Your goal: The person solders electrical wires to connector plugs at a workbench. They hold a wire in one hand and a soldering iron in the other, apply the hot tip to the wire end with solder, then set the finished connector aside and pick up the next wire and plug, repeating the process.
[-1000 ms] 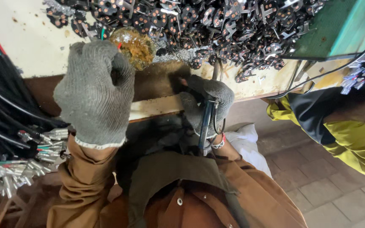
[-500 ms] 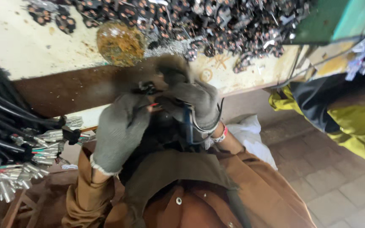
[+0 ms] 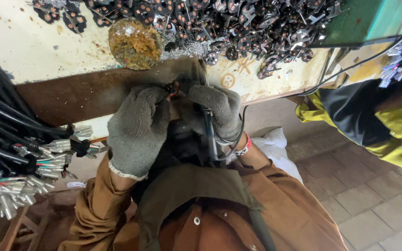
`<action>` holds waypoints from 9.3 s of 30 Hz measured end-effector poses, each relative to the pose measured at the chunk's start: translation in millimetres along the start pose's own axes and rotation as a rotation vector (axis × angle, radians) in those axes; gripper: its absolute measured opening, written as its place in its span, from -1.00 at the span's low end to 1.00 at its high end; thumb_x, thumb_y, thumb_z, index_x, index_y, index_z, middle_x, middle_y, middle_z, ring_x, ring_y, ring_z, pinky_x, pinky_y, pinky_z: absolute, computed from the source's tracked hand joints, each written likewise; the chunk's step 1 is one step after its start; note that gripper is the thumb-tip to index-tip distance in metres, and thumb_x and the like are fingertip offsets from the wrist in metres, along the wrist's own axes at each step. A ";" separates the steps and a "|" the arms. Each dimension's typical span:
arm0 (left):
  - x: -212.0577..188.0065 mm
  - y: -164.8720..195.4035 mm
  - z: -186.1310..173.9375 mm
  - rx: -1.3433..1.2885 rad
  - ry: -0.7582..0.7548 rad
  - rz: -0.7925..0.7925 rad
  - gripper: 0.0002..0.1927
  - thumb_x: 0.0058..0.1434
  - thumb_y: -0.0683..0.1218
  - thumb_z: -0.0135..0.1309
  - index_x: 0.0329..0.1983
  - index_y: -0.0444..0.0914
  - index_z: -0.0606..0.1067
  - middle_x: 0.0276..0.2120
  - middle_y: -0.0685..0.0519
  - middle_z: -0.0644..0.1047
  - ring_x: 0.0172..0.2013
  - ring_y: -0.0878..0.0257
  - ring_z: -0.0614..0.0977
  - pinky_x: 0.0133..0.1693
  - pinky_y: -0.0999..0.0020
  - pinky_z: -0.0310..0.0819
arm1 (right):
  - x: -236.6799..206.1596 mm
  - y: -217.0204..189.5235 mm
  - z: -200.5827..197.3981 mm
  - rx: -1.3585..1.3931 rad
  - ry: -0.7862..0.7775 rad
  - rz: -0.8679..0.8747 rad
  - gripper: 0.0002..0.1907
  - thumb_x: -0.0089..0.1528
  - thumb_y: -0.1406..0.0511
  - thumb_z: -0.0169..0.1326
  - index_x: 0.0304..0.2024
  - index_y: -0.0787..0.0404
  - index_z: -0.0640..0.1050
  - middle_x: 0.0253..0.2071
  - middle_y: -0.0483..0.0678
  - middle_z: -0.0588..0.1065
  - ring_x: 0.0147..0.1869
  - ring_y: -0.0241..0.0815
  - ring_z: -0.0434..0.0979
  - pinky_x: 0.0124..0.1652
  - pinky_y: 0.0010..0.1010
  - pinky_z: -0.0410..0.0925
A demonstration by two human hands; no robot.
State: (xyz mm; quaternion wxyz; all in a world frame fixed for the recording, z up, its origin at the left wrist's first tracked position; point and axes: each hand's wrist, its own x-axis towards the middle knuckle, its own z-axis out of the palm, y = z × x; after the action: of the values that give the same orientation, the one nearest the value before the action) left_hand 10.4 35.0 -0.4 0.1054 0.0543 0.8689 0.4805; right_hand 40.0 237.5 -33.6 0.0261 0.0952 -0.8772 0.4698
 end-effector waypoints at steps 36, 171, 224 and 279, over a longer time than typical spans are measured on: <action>19.4 -10.1 2.8 0.127 -0.061 0.114 -0.84 0.23 -0.21 0.25 -0.20 -0.21 0.49 -0.27 -0.06 0.49 -0.33 -0.06 0.59 -0.29 0.09 0.50 | -18.2 23.6 -25.1 0.011 -0.245 -0.137 -0.69 0.15 0.23 0.32 -0.11 0.23 0.62 -0.22 0.03 0.59 -0.21 0.03 0.65 -0.25 -0.22 0.48; 15.9 0.6 11.8 0.256 -0.093 0.110 -0.88 0.19 -0.09 0.24 -0.27 -0.14 0.51 -0.28 -0.01 0.52 -0.30 -0.04 0.61 -0.32 0.09 0.50 | -18.1 17.0 -38.0 0.060 -0.265 0.316 -0.90 0.26 0.39 0.21 -0.18 0.17 0.57 -0.20 0.05 0.59 -0.16 0.03 0.67 -0.14 -0.29 0.49; -6.8 61.4 -74.1 0.487 0.406 0.072 -0.66 0.16 -0.17 0.17 0.04 -0.18 0.57 -0.29 -0.05 0.58 -0.24 -0.07 0.60 -0.27 0.03 0.50 | -7.7 20.3 4.6 0.325 0.293 0.279 -0.63 0.31 0.41 0.25 0.07 0.18 0.38 0.13 -0.02 0.56 0.01 -0.26 0.48 0.00 -0.39 0.37; -18.1 6.8 -44.9 -0.350 -0.329 -0.148 -0.58 0.22 -0.08 0.12 0.13 -0.33 0.47 -0.19 -0.20 0.62 -0.21 -0.03 0.68 -0.18 0.18 0.51 | -37.1 18.3 38.8 0.898 0.484 0.682 -0.49 0.46 0.05 -0.30 -0.10 0.28 0.54 -0.28 -0.06 0.53 -0.15 -0.26 0.53 -0.02 -0.48 0.38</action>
State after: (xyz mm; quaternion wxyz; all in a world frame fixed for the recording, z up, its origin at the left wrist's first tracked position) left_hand 17.4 -1.9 30.9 0.2881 0.0489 0.7452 0.5994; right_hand 74.6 220.4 -75.3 0.0300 -0.2986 -0.5440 0.7836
